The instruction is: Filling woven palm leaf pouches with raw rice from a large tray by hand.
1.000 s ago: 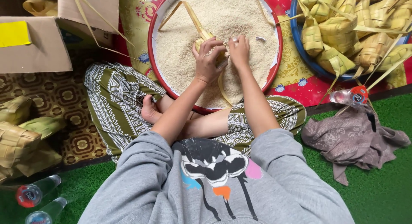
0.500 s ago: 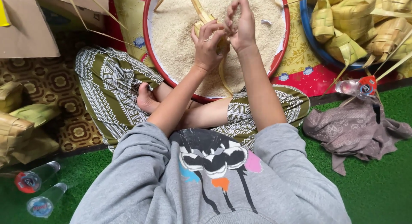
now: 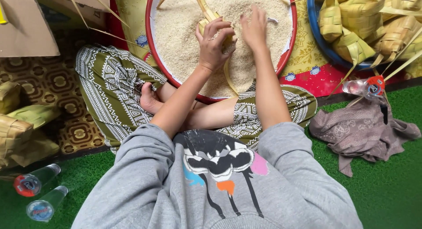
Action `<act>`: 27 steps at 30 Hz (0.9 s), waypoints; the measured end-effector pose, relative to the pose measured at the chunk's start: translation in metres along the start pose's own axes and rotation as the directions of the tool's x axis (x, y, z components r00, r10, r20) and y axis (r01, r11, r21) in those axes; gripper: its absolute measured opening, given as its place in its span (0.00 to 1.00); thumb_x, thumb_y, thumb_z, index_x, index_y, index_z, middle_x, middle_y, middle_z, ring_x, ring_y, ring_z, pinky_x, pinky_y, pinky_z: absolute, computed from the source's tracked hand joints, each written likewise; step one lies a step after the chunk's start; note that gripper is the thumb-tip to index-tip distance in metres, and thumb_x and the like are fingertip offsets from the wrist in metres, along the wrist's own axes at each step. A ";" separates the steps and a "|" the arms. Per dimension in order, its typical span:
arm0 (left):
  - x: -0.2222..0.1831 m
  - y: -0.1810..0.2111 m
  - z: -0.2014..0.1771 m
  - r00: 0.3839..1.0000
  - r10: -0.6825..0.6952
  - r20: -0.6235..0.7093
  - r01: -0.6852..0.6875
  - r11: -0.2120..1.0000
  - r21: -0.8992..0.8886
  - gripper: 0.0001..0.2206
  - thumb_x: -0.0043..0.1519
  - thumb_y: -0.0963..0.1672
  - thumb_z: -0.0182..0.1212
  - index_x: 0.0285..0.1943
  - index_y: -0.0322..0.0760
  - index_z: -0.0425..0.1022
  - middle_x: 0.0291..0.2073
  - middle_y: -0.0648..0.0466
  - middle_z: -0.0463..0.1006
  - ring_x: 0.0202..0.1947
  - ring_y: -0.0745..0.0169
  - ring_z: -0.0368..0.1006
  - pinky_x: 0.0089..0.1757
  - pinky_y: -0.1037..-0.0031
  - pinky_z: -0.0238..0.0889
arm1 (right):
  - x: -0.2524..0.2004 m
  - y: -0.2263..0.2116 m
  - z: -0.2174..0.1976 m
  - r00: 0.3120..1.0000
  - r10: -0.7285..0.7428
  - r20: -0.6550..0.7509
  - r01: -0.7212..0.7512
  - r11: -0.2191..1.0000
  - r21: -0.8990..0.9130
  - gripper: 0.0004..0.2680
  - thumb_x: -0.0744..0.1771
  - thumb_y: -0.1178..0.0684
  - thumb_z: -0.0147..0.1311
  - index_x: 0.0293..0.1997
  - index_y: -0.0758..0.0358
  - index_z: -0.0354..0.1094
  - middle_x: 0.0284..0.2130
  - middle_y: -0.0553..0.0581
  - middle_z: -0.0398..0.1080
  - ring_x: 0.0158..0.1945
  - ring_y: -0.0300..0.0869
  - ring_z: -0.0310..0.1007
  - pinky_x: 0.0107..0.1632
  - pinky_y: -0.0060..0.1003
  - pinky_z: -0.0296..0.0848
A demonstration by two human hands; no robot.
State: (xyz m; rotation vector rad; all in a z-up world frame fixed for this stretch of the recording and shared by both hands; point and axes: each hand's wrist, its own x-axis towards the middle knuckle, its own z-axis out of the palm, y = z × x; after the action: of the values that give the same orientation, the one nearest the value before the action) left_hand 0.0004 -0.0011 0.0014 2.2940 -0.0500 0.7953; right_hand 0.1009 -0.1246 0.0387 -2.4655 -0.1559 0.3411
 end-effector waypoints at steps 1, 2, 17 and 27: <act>-0.001 -0.003 0.003 1.000 -0.016 0.018 0.016 1.000 0.003 0.19 0.52 0.47 0.77 0.50 0.59 0.73 0.55 0.66 0.73 0.63 0.52 0.65 0.60 0.22 0.38 | -0.012 -0.011 -0.003 0.969 0.172 0.178 -0.160 0.984 -0.080 0.23 0.73 0.44 0.39 0.76 0.58 0.36 0.75 0.61 0.28 0.76 0.54 0.24 0.74 0.58 0.33; 0.002 -0.004 0.002 1.000 -0.014 0.015 0.014 1.000 0.003 0.19 0.52 0.47 0.77 0.50 0.59 0.73 0.55 0.66 0.73 0.63 0.52 0.65 0.60 0.22 0.38 | -0.006 -0.003 0.006 0.970 0.169 0.175 -0.157 0.984 -0.081 0.23 0.73 0.44 0.39 0.76 0.58 0.36 0.75 0.61 0.28 0.76 0.54 0.24 0.74 0.58 0.33; 0.031 0.011 -0.027 0.967 -0.256 -0.003 0.248 0.941 -0.232 0.21 0.50 0.58 0.70 0.42 0.50 0.71 0.48 0.57 0.73 0.51 0.58 0.68 0.53 0.57 0.60 | 0.000 -0.015 -0.013 0.906 0.236 0.350 -0.351 0.882 0.314 0.21 0.69 0.39 0.40 0.65 0.62 0.60 0.66 0.57 0.61 0.68 0.46 0.60 0.69 0.49 0.59; 0.025 0.004 -0.013 0.957 -0.281 0.068 0.287 0.949 -0.126 0.15 0.57 0.58 0.59 0.44 0.56 0.72 0.50 0.63 0.72 0.53 0.59 0.69 0.57 0.44 0.52 | -0.020 -0.070 -0.029 0.967 -0.130 0.221 -0.191 0.211 0.959 0.08 0.70 0.48 0.49 0.38 0.61 0.63 0.26 0.50 0.66 0.21 0.31 0.59 0.23 0.21 0.58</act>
State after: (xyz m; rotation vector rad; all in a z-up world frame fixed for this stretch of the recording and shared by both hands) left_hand 0.0128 0.0082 0.0248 2.1293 0.1954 0.5680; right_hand 0.0877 -0.0904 0.1077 -1.0723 0.0301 0.5593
